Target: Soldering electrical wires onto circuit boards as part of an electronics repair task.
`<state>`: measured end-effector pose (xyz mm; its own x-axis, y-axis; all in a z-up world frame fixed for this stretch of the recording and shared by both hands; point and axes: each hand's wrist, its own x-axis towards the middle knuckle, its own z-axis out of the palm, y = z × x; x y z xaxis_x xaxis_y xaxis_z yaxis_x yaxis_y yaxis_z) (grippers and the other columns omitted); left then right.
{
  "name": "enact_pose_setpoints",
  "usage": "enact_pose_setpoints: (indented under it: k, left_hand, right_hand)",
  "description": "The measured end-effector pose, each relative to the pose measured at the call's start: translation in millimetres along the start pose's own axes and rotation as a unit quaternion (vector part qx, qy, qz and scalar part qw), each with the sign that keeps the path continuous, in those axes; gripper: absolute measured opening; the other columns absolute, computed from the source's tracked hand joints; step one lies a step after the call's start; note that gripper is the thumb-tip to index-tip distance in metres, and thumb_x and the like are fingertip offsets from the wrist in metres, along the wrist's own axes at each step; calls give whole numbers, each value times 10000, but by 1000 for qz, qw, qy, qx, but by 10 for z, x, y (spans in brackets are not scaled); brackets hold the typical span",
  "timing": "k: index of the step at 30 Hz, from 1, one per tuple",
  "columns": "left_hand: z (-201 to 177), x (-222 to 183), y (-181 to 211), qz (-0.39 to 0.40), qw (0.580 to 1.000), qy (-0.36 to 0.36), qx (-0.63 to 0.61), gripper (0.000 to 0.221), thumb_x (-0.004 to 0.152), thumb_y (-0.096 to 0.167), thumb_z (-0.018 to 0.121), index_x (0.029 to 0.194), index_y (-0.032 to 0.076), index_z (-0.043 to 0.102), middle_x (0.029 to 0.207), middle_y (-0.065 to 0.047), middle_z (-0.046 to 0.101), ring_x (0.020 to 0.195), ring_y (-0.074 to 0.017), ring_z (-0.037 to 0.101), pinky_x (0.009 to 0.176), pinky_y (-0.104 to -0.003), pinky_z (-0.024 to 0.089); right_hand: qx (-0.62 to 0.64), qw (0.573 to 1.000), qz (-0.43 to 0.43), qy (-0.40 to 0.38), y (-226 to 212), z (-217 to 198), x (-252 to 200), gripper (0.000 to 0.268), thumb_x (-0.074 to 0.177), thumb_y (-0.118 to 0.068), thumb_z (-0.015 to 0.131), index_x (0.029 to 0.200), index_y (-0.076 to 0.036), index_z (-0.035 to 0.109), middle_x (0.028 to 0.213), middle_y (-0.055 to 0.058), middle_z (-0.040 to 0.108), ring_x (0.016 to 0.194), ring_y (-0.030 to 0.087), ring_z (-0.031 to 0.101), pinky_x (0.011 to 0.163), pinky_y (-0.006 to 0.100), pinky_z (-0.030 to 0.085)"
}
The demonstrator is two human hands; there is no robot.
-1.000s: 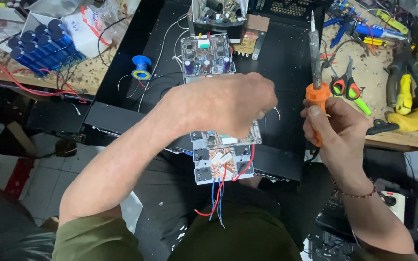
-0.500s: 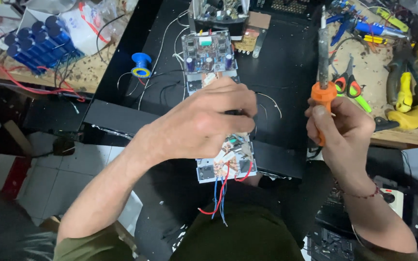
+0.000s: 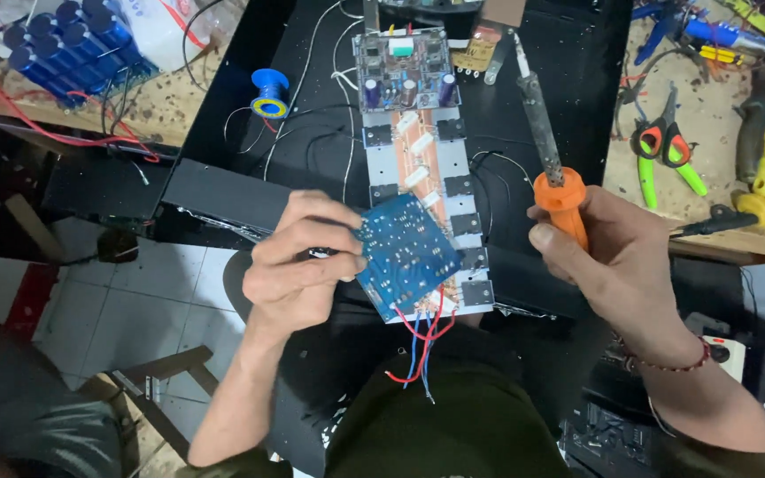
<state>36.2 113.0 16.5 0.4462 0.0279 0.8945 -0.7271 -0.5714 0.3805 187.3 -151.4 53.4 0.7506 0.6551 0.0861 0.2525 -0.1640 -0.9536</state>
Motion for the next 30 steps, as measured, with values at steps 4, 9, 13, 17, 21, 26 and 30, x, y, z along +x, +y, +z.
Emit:
enact_pose_setpoints:
  k: [4, 9, 13, 17, 21, 26, 30]
  left_hand:
    - [73, -371, -1, -36, 996, 81, -5, 135, 983, -64, 604, 918, -1, 704, 954, -151, 662, 913, -382, 664, 817, -463, 579]
    - [138, -560, 69, -76, 991, 111, 0, 84, 1006, 35, 633, 986, -14, 698, 1004, -196, 690, 968, -399, 692, 898, -470, 596]
    - [206, -702, 108, -102, 986, 128, 11, 97, 1037, 61, 627, 1090, 20, 697, 1131, -218, 708, 1100, -421, 695, 1007, -529, 593]
    - [307, -790, 248, -133, 977, 148, 71, 234, 1073, 205, 585, 1162, 8, 675, 1216, -250, 664, 1204, -448, 651, 1077, -553, 565]
    - [611, -942, 493, -164, 930, 291, 157, 388, 992, 140, 543, 1365, 42, 586, 1256, -201, 515, 1149, -362, 610, 1009, -476, 579]
    - [916, -1075, 910, -158, 953, 215, 144, 351, 996, 265, 602, 1137, -54, 635, 1060, -157, 578, 750, -290, 709, 682, -370, 572]
    - [1009, -827, 1021, -200, 943, 260, 57, 182, 946, -8, 705, 1123, -39, 677, 922, -189, 707, 714, -295, 711, 677, -388, 606]
  right_hand:
    - [8, 1000, -18, -3, 36, 22, 2, 244, 967, -88, 670, 1172, 44, 662, 709, 71, 558, 543, 143, 477, 521, 245, 463]
    - [7, 1000, -15, 9, -2, 58, -20, 224, 975, -58, 665, 1162, 65, 654, 708, 80, 527, 545, 153, 451, 524, 256, 426]
    - [-29, 999, -23, 18, 9, 52, -43, 271, 989, -38, 654, 1223, 96, 636, 708, 91, 506, 555, 174, 446, 555, 283, 436]
    - [-36, 999, -30, 3, 0, 35, -41, 246, 992, -48, 654, 1194, 90, 629, 736, 99, 504, 565, 181, 438, 532, 281, 414]
    - [-54, 998, -26, 13, -48, 32, -55, 236, 1011, -26, 638, 1217, 91, 636, 755, 110, 523, 573, 188, 452, 576, 287, 453]
    - [-66, 997, -39, 19, -69, 7, -68, 265, 1013, -18, 635, 1234, 128, 623, 725, 135, 508, 584, 207, 449, 584, 317, 433]
    - [-103, 993, -45, 34, -31, -1, -86, 262, 991, 14, 675, 1231, 118, 657, 871, 146, 609, 687, 202, 527, 662, 306, 478]
